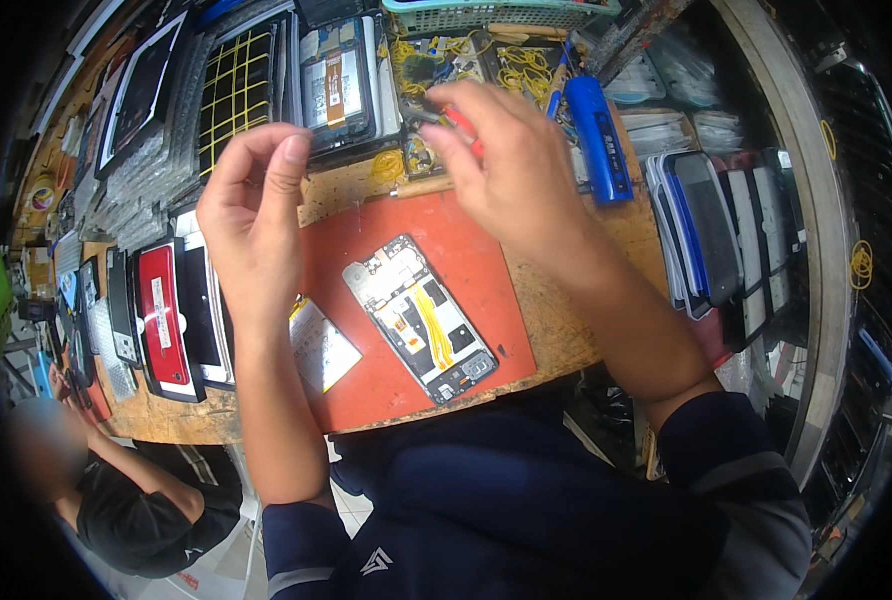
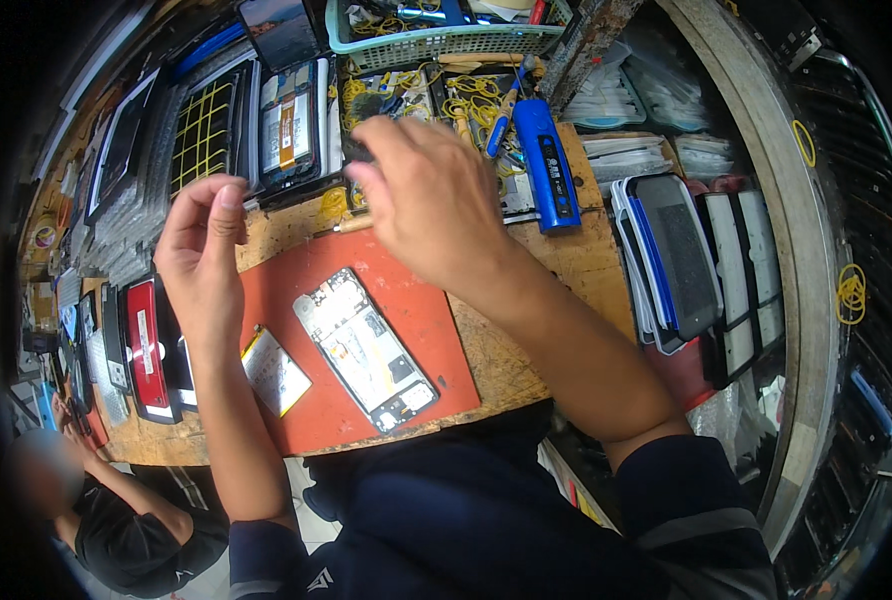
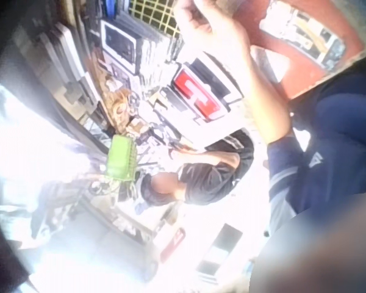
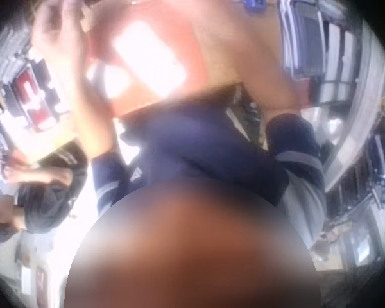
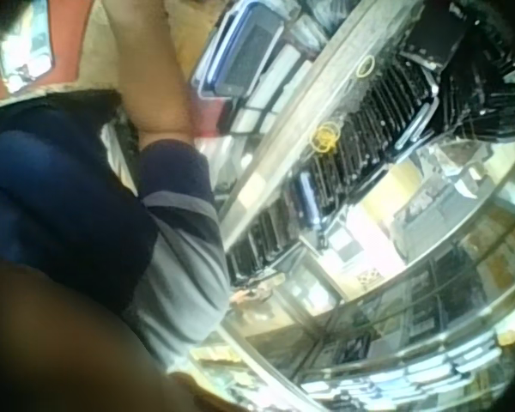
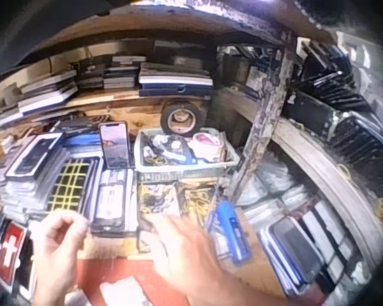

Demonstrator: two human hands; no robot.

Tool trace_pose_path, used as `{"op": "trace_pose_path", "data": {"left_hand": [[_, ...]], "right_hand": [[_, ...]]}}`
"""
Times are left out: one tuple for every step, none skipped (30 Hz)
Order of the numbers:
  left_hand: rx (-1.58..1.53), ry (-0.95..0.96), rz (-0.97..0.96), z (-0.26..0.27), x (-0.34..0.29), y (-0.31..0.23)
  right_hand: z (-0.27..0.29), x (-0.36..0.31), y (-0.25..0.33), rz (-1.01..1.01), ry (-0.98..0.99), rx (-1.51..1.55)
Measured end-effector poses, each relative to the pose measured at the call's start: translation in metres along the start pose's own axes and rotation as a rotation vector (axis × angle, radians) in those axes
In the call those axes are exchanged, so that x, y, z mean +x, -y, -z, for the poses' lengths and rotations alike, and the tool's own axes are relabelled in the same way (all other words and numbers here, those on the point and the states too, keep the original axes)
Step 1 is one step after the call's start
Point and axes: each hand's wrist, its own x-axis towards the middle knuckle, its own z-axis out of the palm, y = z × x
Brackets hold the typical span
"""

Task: The person assembles a smartphone by placing a battery into the chassis, applying adhesive strips, and closing the back cover. They then open the device, remove the screen assembly, and place it aside.

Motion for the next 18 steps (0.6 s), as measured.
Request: {"op": "trace_pose_path", "data": {"left_hand": [[-0.033, 0.012, 0.022, -0.003, -0.001, 0.001], [-0.067, 0.024, 0.045, -0.006, -0.001, 0.002], [-0.121, 0.031, 0.053, -0.011, -0.003, 0.003], [-0.179, 0.033, 0.066, -0.015, -0.006, 0.003], [-0.237, 0.047, 0.088, -0.019, -0.008, 0.003], [-0.303, 0.061, 0.102, -0.024, -0.011, 0.004], [-0.362, 0.076, 0.121, -0.028, -0.014, 0.003], [-0.436, 0.098, 0.152, -0.031, -0.016, 0.004], [-0.451, 0.104, 0.188, -0.033, -0.018, 0.003], [-0.465, 0.109, 0.22, -0.034, -0.019, 0.003], [-0.513, 0.145, 0.261, -0.031, -0.017, 0.003], [-0.583, 0.147, 0.264, -0.03, -0.017, 0.003], [-0.642, 0.136, 0.286, -0.028, -0.016, 0.003], [-0.715, 0.129, 0.304, -0.027, -0.016, 0.003], [-0.717, 0.176, 0.311, -0.024, -0.014, 0.004], [-0.716, 0.197, 0.32, -0.024, -0.014, 0.005], [-0.711, 0.212, 0.334, -0.024, -0.015, 0.005], [-0.731, 0.238, 0.321, -0.023, -0.016, 0.006]], "right_hand": [[0.003, 0.004, -0.003, 0.118, -0.079, -0.142], [0.004, 0.007, -0.004, 0.234, -0.186, -0.277], [0.004, 0.006, -0.002, 0.21, -0.17, -0.288], [0.004, 0.003, 0.002, 0.051, -0.046, 0.003], [0.002, -0.003, 0.008, -0.117, 0.064, 0.276], [-0.001, -0.008, 0.015, -0.253, 0.177, 0.555], [-0.007, -0.01, 0.02, -0.385, 0.223, 0.831], [-0.009, -0.012, 0.023, -0.422, 0.227, 0.888], [-0.01, -0.014, 0.025, -0.456, 0.23, 0.945], [-0.009, -0.014, 0.026, -0.502, 0.238, 0.992], [-0.008, -0.013, 0.025, -0.467, 0.197, 1.09], [-0.006, -0.011, 0.024, -0.518, 0.214, 1.097], [-0.002, -0.009, 0.021, -0.561, 0.227, 1.109], [0.001, -0.008, 0.019, -0.57, 0.223, 1.147], [0.003, -0.007, 0.018, -0.616, 0.234, 1.128], [0.004, -0.006, 0.018, -0.621, 0.235, 1.128], [0.005, -0.006, 0.017, -0.627, 0.236, 1.128], [0.005, -0.007, 0.018, -0.6, 0.233, 1.155]]}}
